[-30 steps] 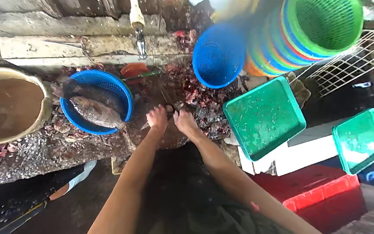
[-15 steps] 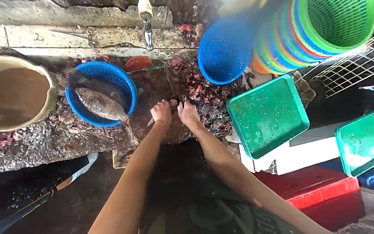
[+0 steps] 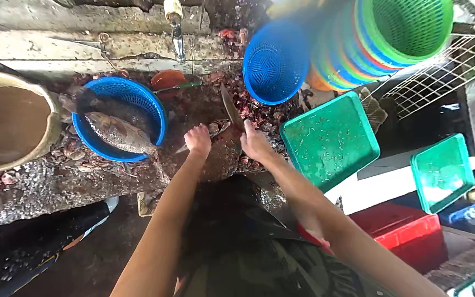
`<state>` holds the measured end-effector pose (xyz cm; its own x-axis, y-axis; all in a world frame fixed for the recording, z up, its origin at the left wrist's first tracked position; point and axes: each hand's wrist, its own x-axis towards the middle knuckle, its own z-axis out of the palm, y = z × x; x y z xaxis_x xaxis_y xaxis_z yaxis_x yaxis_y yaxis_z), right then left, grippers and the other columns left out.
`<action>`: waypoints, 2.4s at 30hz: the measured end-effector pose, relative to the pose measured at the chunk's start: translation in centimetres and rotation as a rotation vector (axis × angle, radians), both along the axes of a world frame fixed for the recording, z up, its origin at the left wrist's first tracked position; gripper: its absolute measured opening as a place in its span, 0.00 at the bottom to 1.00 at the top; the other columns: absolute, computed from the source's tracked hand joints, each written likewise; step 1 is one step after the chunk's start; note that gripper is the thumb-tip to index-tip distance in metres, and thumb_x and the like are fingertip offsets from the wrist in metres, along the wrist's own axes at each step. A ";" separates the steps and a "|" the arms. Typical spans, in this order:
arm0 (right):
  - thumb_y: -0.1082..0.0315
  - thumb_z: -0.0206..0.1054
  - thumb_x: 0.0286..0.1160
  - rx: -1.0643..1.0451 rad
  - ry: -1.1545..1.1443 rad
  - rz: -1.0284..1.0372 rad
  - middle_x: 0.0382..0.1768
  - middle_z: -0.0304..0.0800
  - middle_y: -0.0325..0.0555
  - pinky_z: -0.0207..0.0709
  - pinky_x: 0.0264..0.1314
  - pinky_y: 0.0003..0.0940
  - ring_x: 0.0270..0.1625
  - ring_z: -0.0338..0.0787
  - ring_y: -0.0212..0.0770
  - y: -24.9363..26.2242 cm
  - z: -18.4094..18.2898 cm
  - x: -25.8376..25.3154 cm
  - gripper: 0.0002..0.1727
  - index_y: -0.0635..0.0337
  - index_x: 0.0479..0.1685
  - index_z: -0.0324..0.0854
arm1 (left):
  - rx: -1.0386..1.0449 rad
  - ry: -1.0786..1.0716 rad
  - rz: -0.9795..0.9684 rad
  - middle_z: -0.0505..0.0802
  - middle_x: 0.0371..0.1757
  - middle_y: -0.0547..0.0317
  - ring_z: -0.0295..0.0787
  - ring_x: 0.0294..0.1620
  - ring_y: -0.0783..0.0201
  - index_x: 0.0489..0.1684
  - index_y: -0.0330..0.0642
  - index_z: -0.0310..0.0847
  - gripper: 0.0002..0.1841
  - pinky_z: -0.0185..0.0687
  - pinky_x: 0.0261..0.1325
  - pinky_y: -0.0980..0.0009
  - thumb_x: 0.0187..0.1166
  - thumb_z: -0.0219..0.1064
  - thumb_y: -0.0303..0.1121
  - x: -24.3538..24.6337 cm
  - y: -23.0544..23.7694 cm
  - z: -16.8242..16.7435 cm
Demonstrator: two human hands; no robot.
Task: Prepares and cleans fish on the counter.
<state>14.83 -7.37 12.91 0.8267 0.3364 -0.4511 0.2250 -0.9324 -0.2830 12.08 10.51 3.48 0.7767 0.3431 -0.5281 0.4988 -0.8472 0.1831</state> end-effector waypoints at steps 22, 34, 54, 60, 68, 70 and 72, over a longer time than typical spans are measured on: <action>0.72 0.61 0.82 -0.666 0.078 0.603 0.36 0.88 0.59 0.85 0.39 0.60 0.43 0.93 0.65 0.6 4.4 3.7 0.14 0.59 0.64 0.75 | 0.043 0.020 -0.441 0.94 0.47 0.43 0.92 0.50 0.39 0.41 0.40 0.89 0.19 0.85 0.47 0.38 0.52 0.85 0.34 6.3 3.4 -0.6; 0.74 0.59 0.82 -0.692 0.122 0.679 0.37 0.87 0.60 0.85 0.37 0.58 0.43 0.92 0.65 0.4 3.6 5.0 0.13 0.61 0.63 0.73 | 0.005 0.032 -0.373 0.94 0.45 0.41 0.92 0.48 0.37 0.41 0.40 0.88 0.15 0.85 0.43 0.38 0.63 0.80 0.38 6.1 3.3 -0.4; 0.62 0.63 0.83 -0.338 0.292 0.077 0.53 0.87 0.66 0.86 0.50 0.65 0.53 0.92 0.66 0.2 -4.4 4.2 0.24 0.64 0.73 0.66 | -0.039 0.078 -0.082 0.94 0.53 0.39 0.90 0.57 0.35 0.46 0.42 0.89 0.38 0.81 0.53 0.30 0.41 0.88 0.62 5.5 4.6 -1.5; 0.72 0.68 0.73 -0.324 0.229 -0.102 0.62 0.84 0.72 0.84 0.53 0.71 0.59 0.90 0.72 4.9 -5.5 2.7 0.35 0.68 0.80 0.59 | -0.053 0.112 -0.013 0.92 0.56 0.33 0.88 0.60 0.32 0.50 0.35 0.88 0.28 0.82 0.56 0.30 0.56 0.84 0.47 3.6 1.7 1.9; 0.58 0.60 0.88 -0.081 0.406 -0.028 0.55 0.87 0.66 0.85 0.54 0.64 0.54 0.92 0.64 -1.3 -6.3 2.6 0.24 0.65 0.73 0.70 | -0.437 -0.080 0.180 0.77 0.76 0.28 0.88 0.61 0.32 0.82 0.38 0.63 0.45 0.86 0.59 0.35 0.70 0.79 0.54 -4.2 -3.1 1.7; 0.57 0.59 0.90 -0.073 0.391 -0.007 0.51 0.88 0.64 0.86 0.48 0.63 0.48 0.93 0.63 -3.6 -6.3 0.2 0.21 0.62 0.71 0.71 | -0.539 -0.156 0.218 0.73 0.78 0.27 0.80 0.69 0.28 0.79 0.44 0.68 0.45 0.82 0.62 0.32 0.64 0.83 0.55 -5.2 -3.3 0.4; 0.55 0.61 0.86 -0.043 0.315 -0.040 0.46 0.89 0.60 0.87 0.37 0.60 0.39 0.93 0.60 -6.9 -8.2 -1.8 0.21 0.55 0.71 0.73 | -0.487 -0.221 0.254 0.72 0.79 0.27 0.74 0.75 0.28 0.78 0.43 0.68 0.47 0.80 0.66 0.32 0.60 0.85 0.58 -4.4 -3.4 -1.9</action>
<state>13.07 -14.26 4.67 0.6563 0.2816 -0.7000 0.0960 -0.9514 -0.2927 7.65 7.08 1.57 0.8114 0.2916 -0.5066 0.5809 -0.4988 0.6433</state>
